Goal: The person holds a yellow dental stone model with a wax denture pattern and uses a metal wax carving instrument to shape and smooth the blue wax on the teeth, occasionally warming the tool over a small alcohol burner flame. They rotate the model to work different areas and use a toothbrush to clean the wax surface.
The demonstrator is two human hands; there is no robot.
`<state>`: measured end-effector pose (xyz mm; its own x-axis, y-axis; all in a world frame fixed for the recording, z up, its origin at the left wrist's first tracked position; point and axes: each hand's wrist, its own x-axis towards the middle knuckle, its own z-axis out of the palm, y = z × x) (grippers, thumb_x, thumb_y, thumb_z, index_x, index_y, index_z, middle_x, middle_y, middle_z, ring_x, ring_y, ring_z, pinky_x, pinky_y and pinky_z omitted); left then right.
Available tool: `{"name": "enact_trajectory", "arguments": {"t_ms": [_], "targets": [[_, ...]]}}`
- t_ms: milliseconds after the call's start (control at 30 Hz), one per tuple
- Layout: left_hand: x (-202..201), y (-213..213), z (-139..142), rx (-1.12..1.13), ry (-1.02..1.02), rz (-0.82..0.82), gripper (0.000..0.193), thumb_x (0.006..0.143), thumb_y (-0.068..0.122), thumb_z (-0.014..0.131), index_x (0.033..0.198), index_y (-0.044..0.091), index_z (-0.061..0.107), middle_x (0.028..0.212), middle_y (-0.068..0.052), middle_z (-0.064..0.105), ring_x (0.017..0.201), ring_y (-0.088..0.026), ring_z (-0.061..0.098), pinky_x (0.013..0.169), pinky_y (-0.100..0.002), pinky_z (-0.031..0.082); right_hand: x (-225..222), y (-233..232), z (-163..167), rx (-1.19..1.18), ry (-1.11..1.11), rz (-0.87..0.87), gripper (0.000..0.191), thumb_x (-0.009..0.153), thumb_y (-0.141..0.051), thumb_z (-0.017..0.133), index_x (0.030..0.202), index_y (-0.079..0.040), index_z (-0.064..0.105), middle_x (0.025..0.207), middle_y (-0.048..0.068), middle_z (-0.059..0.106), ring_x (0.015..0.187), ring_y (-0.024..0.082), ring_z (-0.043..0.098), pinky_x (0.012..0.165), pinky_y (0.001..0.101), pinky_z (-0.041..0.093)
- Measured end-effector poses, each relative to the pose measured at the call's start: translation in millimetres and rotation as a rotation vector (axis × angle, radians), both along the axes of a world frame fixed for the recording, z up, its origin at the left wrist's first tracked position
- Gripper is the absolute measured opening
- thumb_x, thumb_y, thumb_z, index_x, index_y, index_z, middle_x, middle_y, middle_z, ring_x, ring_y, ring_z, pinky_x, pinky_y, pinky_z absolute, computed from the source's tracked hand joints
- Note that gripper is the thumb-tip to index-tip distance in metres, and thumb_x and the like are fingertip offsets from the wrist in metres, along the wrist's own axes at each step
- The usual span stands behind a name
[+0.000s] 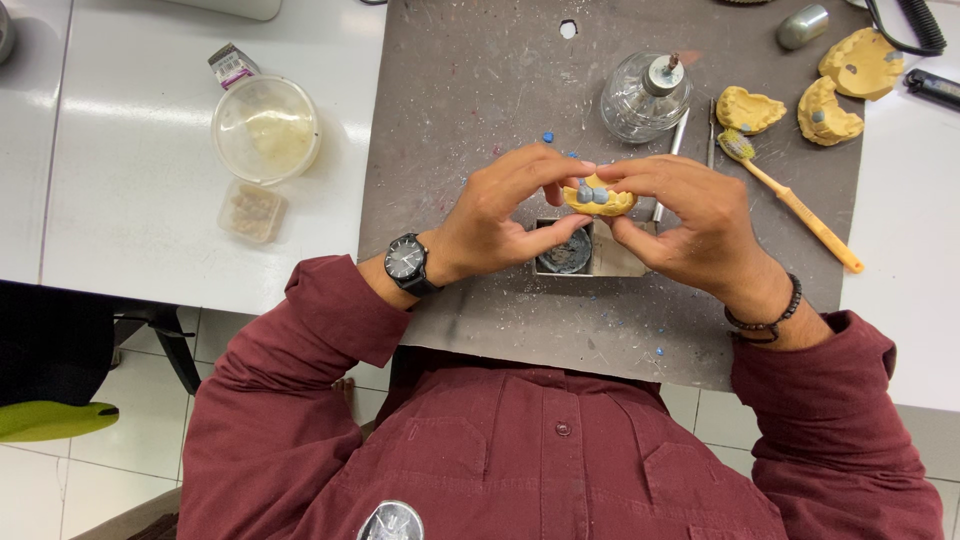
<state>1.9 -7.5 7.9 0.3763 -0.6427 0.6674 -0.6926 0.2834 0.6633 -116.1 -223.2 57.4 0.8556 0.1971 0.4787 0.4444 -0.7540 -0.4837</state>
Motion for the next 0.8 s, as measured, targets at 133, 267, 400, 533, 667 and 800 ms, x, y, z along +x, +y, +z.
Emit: {"name": "enact_trajectory", "arguments": {"t_ms": [133, 267, 400, 533, 667, 800], "targets": [[-0.9, 0.4, 0.1, 0.023, -0.006, 0.009, 0.041, 0.092, 0.009, 0.085, 0.129, 0.012, 0.065, 0.112, -0.004, 0.066, 0.09, -0.013, 0.068, 0.08, -0.027, 0.058, -0.5, 0.1, -0.3, 0.001, 0.011, -0.007, 0.033, 0.081, 0.0, 0.082, 0.112, -0.004, 0.07, 0.121, 0.01, 0.075, 0.11, 0.026, 0.075, 0.093, 0.0343, 0.06], [-1.5, 0.5, 0.0, 0.027, -0.003, 0.015, 0.042, 0.092, 0.009, 0.085, 0.129, 0.01, 0.065, 0.112, -0.005, 0.067, 0.089, -0.013, 0.068, 0.079, -0.028, 0.057, -0.5, -0.5, -1.3, 0.007, 0.008, -0.002, 0.033, 0.081, -0.001, 0.082, 0.112, -0.004, 0.07, 0.121, 0.01, 0.074, 0.11, 0.026, 0.075, 0.093, 0.0344, 0.061], [-1.0, 0.5, -0.8, 0.015, 0.009, 0.003, 0.045, 0.093, 0.009, 0.084, 0.132, 0.01, 0.063, 0.112, -0.004, 0.067, 0.09, -0.013, 0.068, 0.081, -0.028, 0.058, -0.3, -1.3, -2.1, 0.007, 0.012, 0.0, 0.033, 0.081, -0.001, 0.082, 0.112, -0.004, 0.07, 0.121, 0.011, 0.074, 0.11, 0.026, 0.075, 0.092, 0.0343, 0.061], [-1.2, 0.7, -1.6, 0.014, -0.003, 0.002, 0.045, 0.093, 0.007, 0.085, 0.132, 0.012, 0.063, 0.114, -0.005, 0.066, 0.092, -0.014, 0.068, 0.078, -0.026, 0.058, -0.4, -0.7, -3.4, 0.005, 0.011, -0.002, 0.034, 0.081, -0.001, 0.083, 0.112, -0.003, 0.07, 0.122, 0.011, 0.074, 0.11, 0.026, 0.075, 0.092, 0.0339, 0.061], [-0.9, -0.1, -0.6, 0.003, 0.008, 0.009, 0.051, 0.092, 0.007, 0.085, 0.137, 0.01, 0.06, 0.115, -0.004, 0.066, 0.093, -0.014, 0.067, 0.083, -0.028, 0.058, -0.8, -1.6, -3.0, -0.017, -0.021, -0.017, 0.034, 0.08, 0.002, 0.082, 0.112, -0.003, 0.07, 0.125, 0.012, 0.073, 0.111, 0.026, 0.074, 0.093, 0.0349, 0.062], [-2.6, 2.4, 1.4, 0.029, 0.023, 0.016, 0.048, 0.092, 0.002, 0.082, 0.135, 0.011, 0.062, 0.119, -0.005, 0.066, 0.097, -0.015, 0.068, 0.086, -0.029, 0.059, -0.7, -1.9, -3.8, 0.03, -0.078, -0.021, 0.029, 0.085, 0.008, 0.084, 0.109, -0.004, 0.072, 0.139, 0.017, 0.064, 0.116, 0.027, 0.072, 0.094, 0.033, 0.065]]}}
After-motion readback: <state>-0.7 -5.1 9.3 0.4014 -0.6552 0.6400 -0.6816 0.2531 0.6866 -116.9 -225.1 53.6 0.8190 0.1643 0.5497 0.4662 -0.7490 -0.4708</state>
